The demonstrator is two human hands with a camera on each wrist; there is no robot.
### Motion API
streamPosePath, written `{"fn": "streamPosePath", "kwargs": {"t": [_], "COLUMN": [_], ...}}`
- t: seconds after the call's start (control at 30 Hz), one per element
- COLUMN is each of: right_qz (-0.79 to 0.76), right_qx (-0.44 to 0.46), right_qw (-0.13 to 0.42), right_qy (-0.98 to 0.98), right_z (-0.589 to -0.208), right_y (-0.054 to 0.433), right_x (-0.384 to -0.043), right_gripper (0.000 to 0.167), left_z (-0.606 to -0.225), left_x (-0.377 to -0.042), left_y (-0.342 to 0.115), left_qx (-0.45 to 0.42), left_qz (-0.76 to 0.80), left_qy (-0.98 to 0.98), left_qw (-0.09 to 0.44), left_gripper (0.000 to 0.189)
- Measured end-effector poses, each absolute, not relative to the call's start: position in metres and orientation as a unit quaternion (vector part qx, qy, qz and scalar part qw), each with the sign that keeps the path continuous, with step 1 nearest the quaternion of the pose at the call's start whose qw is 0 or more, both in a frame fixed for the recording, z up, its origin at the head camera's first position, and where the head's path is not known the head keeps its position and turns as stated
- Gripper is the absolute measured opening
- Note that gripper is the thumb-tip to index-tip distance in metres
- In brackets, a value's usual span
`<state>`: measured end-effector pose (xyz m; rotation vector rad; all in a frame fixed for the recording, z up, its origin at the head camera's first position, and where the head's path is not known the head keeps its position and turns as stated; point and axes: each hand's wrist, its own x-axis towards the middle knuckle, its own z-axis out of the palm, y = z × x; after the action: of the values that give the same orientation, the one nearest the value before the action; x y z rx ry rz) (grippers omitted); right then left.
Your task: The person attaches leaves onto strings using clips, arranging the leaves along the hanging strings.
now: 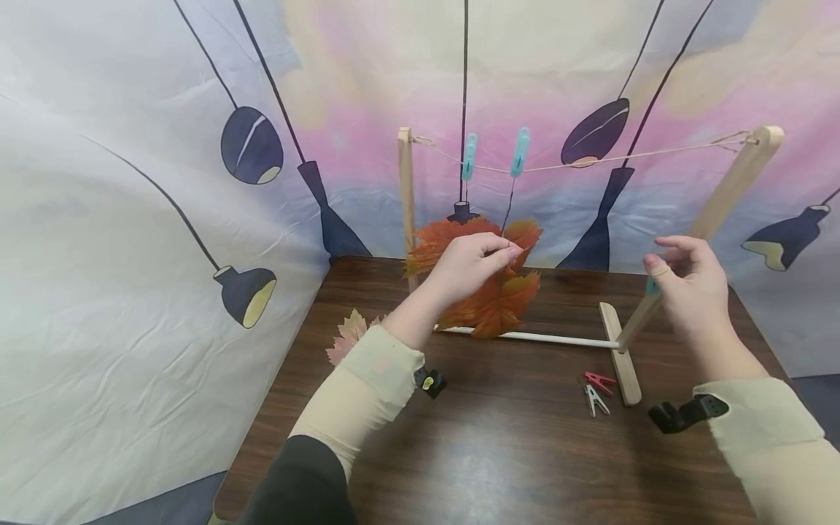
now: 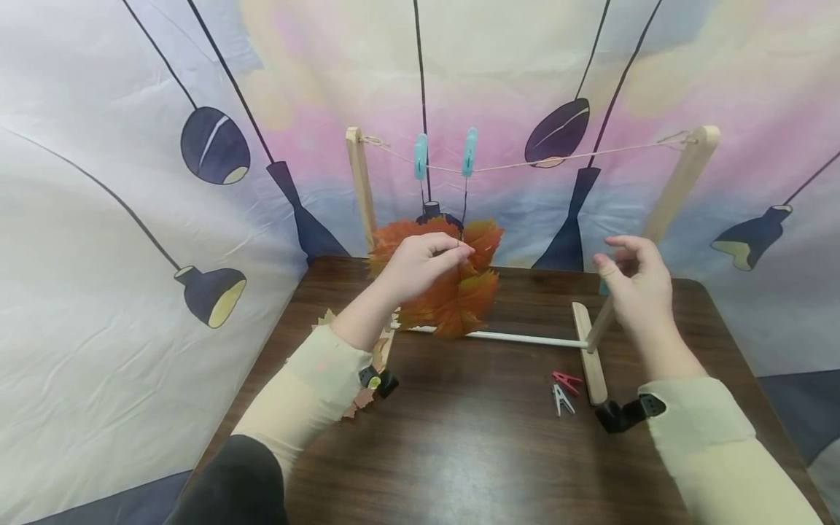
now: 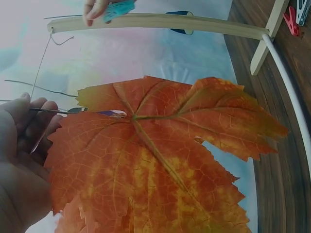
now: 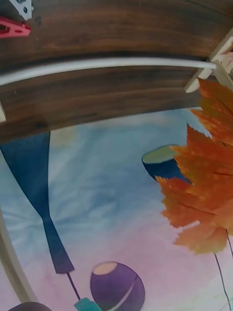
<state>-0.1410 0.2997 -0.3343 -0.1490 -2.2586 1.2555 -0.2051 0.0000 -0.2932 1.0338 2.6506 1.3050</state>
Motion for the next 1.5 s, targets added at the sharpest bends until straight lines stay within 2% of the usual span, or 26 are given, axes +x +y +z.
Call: {"fn": "streamPosePath", "kwargs": {"t": [0.37,0.8,1.03,1.27,1.5], "right_qz": [0.511,0.554,0.593,0.702,0.762], "right_qx": [-0.026,-0.005,0.002,0.073,0.106], "right_qw": [0.326,0.353,0.340,0.345,0.317], "right_qy": [-0.794,-0.754,-0.729,-0.619,-0.555], "right_z": [-0.294,-0.253,-0.228,-0.209,-0.196], "right_y": [0.291,0.274,0.262,0.249,0.233], "right_x": [-0.152,-0.173,-0.178,-0.191,-0.205], "right_gripper": [0.021,0.015,0.015,0.013,0.014], "left_z": [-0.280,-0.278,-0.265,-0.256,-0.255], "left_x": [-0.219,-0.232,-0.236,-0.240,-0.246], "left_y": [0.034,0.058,0.072,0.089,0.092], "left_qx": [0.329,0.310,0.317,0.308,0.289], "left_qz": [0.400,0.375,0.368,0.369,0.371], "left_qy": [0.855,0.873,0.874,0.877,0.883], "left_qw": [0.019,0.028,0.000,-0.003,0.004], "left_gripper": [0.028,0.031,0.028,0.027,0.029]}}
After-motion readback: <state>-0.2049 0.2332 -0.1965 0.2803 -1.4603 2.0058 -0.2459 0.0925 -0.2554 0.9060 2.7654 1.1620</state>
